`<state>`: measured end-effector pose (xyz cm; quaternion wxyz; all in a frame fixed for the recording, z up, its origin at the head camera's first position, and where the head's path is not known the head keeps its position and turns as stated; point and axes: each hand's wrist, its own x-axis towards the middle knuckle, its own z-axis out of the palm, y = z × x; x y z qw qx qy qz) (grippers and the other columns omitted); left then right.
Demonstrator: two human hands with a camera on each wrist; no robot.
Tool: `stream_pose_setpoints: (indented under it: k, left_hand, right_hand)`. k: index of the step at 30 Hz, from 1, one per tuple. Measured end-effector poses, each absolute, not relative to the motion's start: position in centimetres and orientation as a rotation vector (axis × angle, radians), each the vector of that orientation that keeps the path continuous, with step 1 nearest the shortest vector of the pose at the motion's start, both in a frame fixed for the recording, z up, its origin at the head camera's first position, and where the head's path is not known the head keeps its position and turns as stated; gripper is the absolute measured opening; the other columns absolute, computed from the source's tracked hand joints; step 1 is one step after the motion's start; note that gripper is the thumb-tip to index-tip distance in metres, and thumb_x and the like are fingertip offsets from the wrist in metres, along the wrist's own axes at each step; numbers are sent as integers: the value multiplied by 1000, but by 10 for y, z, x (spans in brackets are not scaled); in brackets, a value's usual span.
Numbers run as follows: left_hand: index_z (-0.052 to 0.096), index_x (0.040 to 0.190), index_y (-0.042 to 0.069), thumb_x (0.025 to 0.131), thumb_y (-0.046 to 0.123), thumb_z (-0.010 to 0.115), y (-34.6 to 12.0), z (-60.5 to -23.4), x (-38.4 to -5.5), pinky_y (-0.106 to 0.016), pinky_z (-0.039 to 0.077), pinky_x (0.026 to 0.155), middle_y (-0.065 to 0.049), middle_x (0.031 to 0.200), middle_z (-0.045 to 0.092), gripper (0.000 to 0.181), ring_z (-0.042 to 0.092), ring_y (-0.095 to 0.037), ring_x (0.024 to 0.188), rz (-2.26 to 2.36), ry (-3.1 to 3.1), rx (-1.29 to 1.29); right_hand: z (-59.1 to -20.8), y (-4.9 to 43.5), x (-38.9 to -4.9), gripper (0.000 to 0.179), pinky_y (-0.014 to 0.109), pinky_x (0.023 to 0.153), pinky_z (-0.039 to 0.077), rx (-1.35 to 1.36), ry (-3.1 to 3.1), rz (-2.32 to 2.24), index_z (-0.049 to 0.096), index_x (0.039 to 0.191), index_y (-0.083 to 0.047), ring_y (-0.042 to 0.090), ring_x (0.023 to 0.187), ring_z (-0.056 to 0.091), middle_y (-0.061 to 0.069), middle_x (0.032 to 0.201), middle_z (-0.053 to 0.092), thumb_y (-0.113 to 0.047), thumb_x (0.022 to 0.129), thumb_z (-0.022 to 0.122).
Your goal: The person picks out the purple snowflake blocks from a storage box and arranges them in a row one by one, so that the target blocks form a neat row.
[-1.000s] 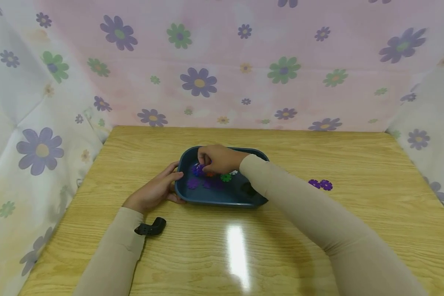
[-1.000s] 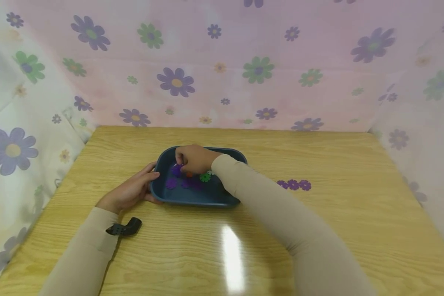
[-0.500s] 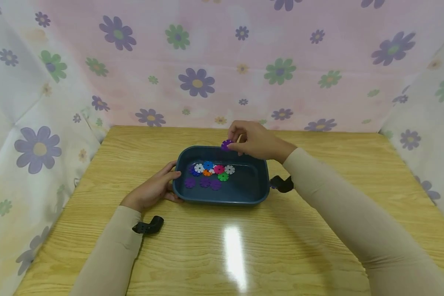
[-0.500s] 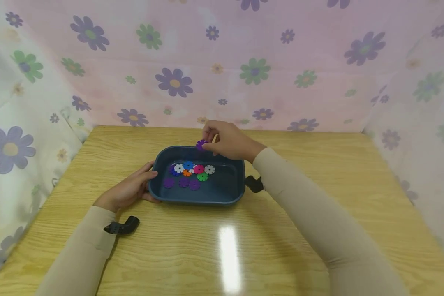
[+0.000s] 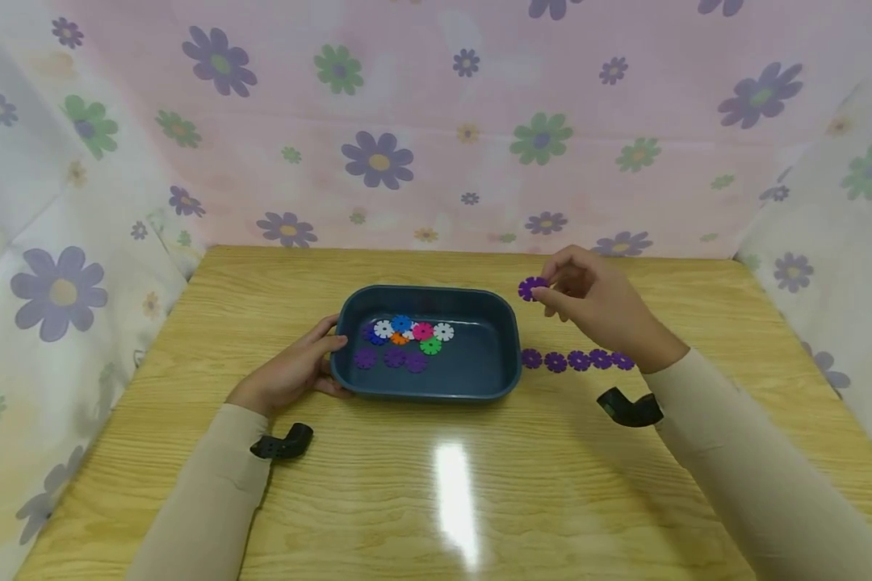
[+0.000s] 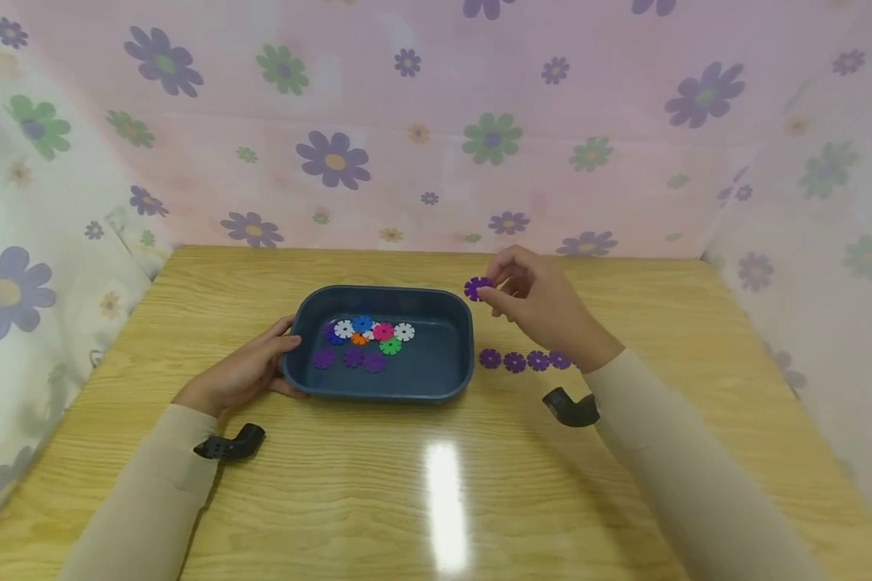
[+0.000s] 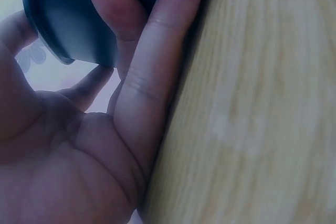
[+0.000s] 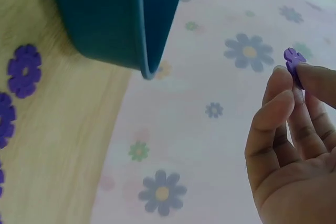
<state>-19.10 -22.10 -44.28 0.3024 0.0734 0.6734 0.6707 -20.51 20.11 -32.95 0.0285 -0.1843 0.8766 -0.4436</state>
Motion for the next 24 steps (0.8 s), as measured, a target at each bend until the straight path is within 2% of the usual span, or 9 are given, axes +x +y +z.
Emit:
stream_pose_setpoints:
  k: [5, 12, 18, 21, 24]
  left_hand:
    - [13, 159, 25, 109, 41, 39, -224, -443, -191, -47, 61, 81, -13, 109, 73, 59, 75, -26, 85, 1780, 1790, 196]
    - [14, 159, 26, 108, 41, 40, -226, -443, -190, -48, 61, 81, -12, 106, 73, 59, 74, -24, 81, 1782, 1802, 180]
    - [14, 159, 27, 109, 40, 40, -223, -441, -190, -48, 61, 82, -12, 106, 73, 59, 73, -23, 79, 1785, 1797, 176]
    - [16, 159, 28, 108, 40, 42, -221, -441, -189, -48, 61, 82, -11, 103, 73, 58, 72, -21, 75, 1789, 1788, 168]
    - [15, 159, 28, 108, 41, 42, -221, -441, -189, -48, 61, 82, -12, 104, 73, 59, 72, -23, 77, 1778, 1790, 168]
  right_hand:
    - [-335, 224, -193, 19, 31, 63, 55, -531, 2672, -1506, 57, 109, -9, 21, 72, 64, 4, 89, 68, -23, 99, 65]
    - [-341, 256, -181, 23, 31, 65, 53, -373, 2690, -1556, 55, 113, -8, 20, 73, 63, 3, 90, 68, -25, 100, 62]
    - [-350, 284, -179, 25, 29, 64, 54, -291, 2706, -1601, 54, 118, -6, 17, 72, 64, -3, 91, 69, -23, 101, 60]
    - [-355, 294, -180, 27, 28, 64, 55, -236, 2709, -1597, 53, 120, -5, 16, 74, 66, -5, 93, 68, -25, 102, 59]
    - [-361, 302, -181, 31, 28, 64, 56, -175, 2711, -1586, 52, 121, -6, 14, 76, 67, -7, 96, 66, -29, 102, 58]
